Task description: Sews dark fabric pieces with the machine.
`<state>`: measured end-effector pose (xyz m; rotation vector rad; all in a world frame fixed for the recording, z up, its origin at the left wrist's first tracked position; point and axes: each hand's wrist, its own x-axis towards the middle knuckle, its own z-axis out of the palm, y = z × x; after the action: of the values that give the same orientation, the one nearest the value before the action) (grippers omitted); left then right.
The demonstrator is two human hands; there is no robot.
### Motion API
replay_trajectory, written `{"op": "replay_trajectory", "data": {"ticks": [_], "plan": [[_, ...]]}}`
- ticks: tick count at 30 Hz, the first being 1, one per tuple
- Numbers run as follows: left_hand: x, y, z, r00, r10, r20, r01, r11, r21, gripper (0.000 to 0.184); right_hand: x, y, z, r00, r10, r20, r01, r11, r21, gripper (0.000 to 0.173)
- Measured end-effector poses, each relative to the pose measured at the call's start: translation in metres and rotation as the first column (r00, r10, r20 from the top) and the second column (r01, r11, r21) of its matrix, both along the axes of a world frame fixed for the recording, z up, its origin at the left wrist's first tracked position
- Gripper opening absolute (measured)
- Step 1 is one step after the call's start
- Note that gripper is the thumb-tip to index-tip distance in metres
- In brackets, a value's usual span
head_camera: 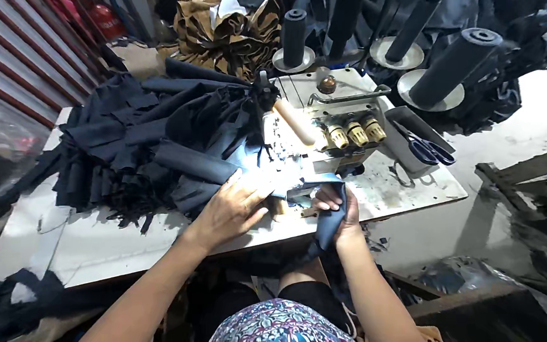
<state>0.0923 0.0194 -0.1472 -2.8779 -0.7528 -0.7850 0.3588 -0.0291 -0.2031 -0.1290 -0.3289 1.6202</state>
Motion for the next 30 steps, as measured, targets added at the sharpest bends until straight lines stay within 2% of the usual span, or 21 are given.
{"op": "replay_trajectory", "data": {"ticks": [4,10,14,16,17,19,20,21,23,24,25,27,28,30], "plan": [[0.014,-0.011,0.014,0.989,0.142,-0.043,-0.145,0.986,-0.079,0.042,-0.014,0.014,-0.002,0.985,0.008,-0.172,0.002,0.998,0.057,0.039],[0.025,-0.002,0.016,0.979,0.199,-0.054,-0.204,0.971,-0.121,0.045,-0.019,0.012,0.003,0.991,-0.098,-0.087,0.096,0.995,-0.024,0.044],[0.023,0.015,0.017,0.983,0.172,-0.066,-0.179,0.976,-0.121,0.055,-0.021,0.003,0.003,0.989,-0.088,0.115,0.092,0.995,-0.035,0.047],[0.019,0.010,0.030,0.973,0.207,-0.100,-0.226,0.941,-0.253,0.063,-0.031,-0.009,0.011,0.917,-0.098,0.387,0.130,0.990,-0.058,0.046],[0.019,0.001,0.039,0.970,0.226,-0.092,-0.244,0.906,-0.346,0.070,-0.035,-0.016,0.014,0.855,-0.083,0.512,0.113,0.993,-0.029,0.039],[0.023,-0.024,0.051,0.968,0.244,0.055,-0.195,0.872,-0.449,0.079,-0.044,-0.032,0.020,0.769,-0.030,0.638,0.008,0.999,0.037,0.020],[0.025,-0.038,0.053,0.962,0.244,0.121,-0.160,0.866,-0.473,0.075,-0.048,-0.039,0.023,0.741,-0.008,0.672,-0.076,0.992,0.096,0.017],[0.026,-0.048,0.054,0.955,0.237,0.181,-0.118,0.857,-0.502,0.059,-0.050,-0.042,0.027,0.725,-0.007,0.689,-0.168,0.968,0.187,0.017],[0.020,-0.056,0.061,0.940,0.199,0.277,-0.014,0.835,-0.550,0.029,-0.049,-0.040,0.037,0.729,-0.049,0.682,-0.309,0.866,0.392,0.017],[0.011,-0.056,0.069,0.931,0.201,0.305,-0.003,0.839,-0.545,0.022,-0.044,-0.039,0.041,0.753,-0.075,0.654,-0.335,0.812,0.478,0.018],[-0.003,-0.052,0.080,0.923,0.240,0.300,-0.060,0.861,-0.504,0.020,-0.037,-0.038,0.045,0.797,-0.082,0.598,-0.324,0.778,0.538,0.020],[-0.032,-0.035,0.104,0.884,0.399,0.243,-0.303,0.886,-0.351,0.027,-0.022,-0.037,0.048,0.896,-0.037,0.442,-0.247,0.784,0.569,0.024],[-0.043,-0.022,0.110,0.846,0.489,0.215,-0.434,0.863,-0.258,0.030,-0.017,-0.034,0.050,0.920,-0.014,0.391,-0.218,0.810,0.544,0.025],[-0.050,-0.005,0.107,0.793,0.586,0.165,-0.575,0.810,-0.115,0.031,-0.017,-0.023,0.044,0.899,-0.041,0.437,-0.141,0.915,0.377,0.026]]}}
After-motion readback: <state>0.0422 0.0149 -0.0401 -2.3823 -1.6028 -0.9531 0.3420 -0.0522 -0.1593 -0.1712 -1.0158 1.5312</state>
